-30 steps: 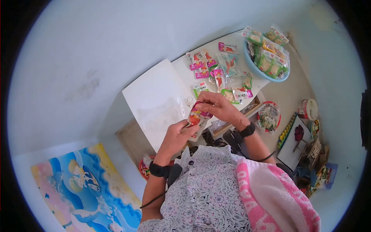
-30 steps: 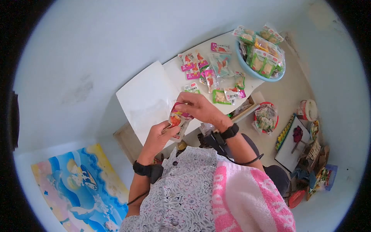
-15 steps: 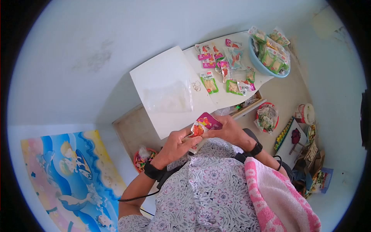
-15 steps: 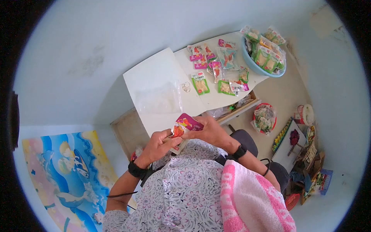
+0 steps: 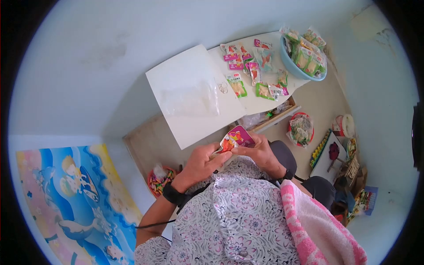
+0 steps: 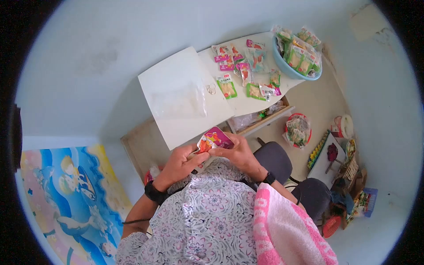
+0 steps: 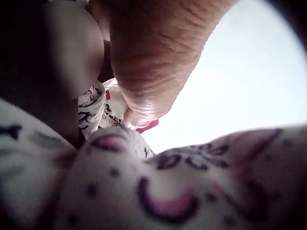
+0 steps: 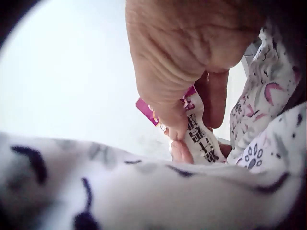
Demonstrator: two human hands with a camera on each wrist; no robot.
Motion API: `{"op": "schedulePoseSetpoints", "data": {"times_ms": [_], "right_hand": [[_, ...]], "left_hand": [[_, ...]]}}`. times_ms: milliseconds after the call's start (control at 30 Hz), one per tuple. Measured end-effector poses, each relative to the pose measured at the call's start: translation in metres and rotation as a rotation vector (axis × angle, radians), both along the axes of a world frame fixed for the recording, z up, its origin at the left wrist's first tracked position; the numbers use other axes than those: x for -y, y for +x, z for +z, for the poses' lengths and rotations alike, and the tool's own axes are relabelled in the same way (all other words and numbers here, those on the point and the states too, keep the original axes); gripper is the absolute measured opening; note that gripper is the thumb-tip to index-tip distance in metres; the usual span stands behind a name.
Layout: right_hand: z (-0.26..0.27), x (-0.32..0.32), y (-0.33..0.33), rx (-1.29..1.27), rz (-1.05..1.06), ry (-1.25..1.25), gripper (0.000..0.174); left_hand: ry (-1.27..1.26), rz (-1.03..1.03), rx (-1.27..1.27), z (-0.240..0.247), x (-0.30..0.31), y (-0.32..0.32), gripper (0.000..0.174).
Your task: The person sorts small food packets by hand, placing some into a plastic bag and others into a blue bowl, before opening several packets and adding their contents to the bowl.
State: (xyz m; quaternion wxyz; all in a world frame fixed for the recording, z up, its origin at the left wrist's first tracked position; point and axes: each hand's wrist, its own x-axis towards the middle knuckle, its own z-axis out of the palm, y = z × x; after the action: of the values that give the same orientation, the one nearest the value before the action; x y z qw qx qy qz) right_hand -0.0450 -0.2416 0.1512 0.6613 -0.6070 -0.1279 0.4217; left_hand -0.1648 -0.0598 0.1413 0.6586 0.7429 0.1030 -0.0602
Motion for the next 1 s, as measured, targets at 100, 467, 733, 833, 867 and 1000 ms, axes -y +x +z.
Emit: {"op": "schedulePoseSetpoints", "data": {"times_ms": [100, 467, 733, 833, 867, 1000], "right_hand": [[0.005, -0.013, -0.003, 0.119, -0.123, -0.050, 0.026], [0.018, -0.059, -0.022, 0.795, 0.038, -0.151, 0.030], [0.026, -0.058, -0.023, 0.707, 0.205, -0.223, 0.035], [0.020, -0.047, -0.015, 0.834, 0.378, -0.278, 0.048], [0.019, -0.044, -0.013, 0.859, 0.443, -0.303, 0.050], [0.029, -0.043, -0.017, 0.768, 0.589, -0.248, 0.054]], "left_hand": [[0.291, 0.127, 0.228, 0.012, -0.008, 0.009, 0.032], [0.037, 0.714, 0.147, -0.017, -0.010, 0.020, 0.054], [0.074, 0.654, 0.178, -0.028, -0.012, 0.009, 0.051], [0.226, 0.549, 0.239, -0.022, -0.012, 0.001, 0.048], [0.276, 0.510, 0.260, -0.020, -0.014, -0.001, 0.046], [0.435, 0.332, 0.369, -0.029, -0.020, -0.009, 0.042]]}}
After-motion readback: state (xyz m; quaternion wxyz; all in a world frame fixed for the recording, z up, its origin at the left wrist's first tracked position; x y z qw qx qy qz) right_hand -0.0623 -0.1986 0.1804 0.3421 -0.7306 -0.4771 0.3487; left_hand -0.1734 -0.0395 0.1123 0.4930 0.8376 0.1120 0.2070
